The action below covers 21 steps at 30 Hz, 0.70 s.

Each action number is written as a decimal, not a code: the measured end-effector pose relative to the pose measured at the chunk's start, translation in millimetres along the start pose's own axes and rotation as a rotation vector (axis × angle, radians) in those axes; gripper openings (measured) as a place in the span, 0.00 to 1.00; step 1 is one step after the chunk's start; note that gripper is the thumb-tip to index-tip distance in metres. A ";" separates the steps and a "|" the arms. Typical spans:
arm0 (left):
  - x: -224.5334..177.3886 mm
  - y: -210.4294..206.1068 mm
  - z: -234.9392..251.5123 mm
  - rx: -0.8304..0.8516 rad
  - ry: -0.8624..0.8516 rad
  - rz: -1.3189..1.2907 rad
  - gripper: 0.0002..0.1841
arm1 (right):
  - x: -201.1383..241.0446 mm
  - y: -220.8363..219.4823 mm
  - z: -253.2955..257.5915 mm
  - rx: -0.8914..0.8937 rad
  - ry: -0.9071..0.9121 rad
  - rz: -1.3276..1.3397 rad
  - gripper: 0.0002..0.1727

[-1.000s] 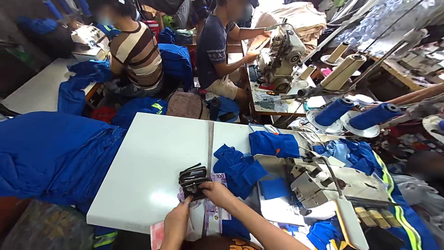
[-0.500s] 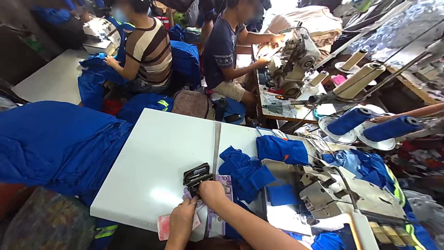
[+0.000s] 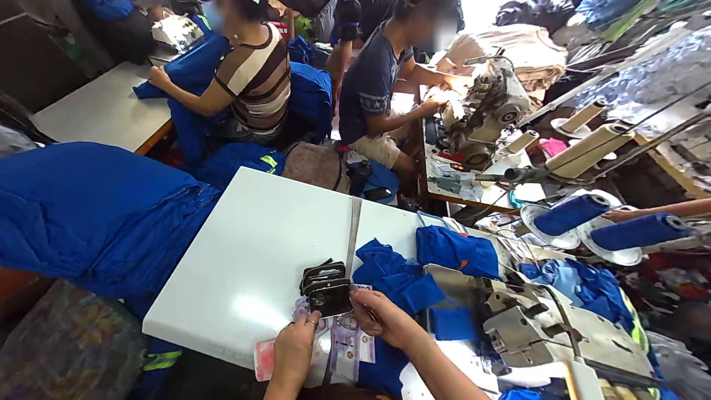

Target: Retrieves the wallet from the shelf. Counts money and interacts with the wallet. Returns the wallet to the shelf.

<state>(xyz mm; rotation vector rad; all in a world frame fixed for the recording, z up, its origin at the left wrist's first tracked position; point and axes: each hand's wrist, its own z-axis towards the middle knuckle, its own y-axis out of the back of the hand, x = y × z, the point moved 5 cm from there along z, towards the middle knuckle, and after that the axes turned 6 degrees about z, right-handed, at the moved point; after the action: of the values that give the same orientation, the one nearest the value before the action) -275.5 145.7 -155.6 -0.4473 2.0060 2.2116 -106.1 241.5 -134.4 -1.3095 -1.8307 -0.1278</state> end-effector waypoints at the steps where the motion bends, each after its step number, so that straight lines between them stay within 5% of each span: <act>1: 0.1 -0.5 0.3 0.000 -0.004 -0.008 0.19 | -1.4 3.7 -4.7 0.035 -0.022 0.135 0.21; 4: 1.2 -0.8 1.3 0.017 -0.010 -0.014 0.19 | 0.0 5.5 -2.2 -0.059 0.011 0.067 0.21; 7: 1.2 0.6 2.6 0.058 -0.008 -0.023 0.18 | 13.0 -14.3 17.8 -0.148 0.120 -0.677 0.16; 11: 0.2 1.3 2.3 0.040 -0.010 0.004 0.16 | 13.0 -63.5 43.5 -0.044 -0.051 -1.517 0.15; 21: 14.8 -10.6 7.6 0.177 0.143 -0.119 0.15 | 7.0 -56.6 46.4 -0.122 0.084 -1.613 0.15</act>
<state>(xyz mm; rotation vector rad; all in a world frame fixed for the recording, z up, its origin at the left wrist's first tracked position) -287.6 152.9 -169.4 -0.7001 2.1601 1.9637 -179.4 245.8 -137.4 0.3949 -2.3463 -1.0969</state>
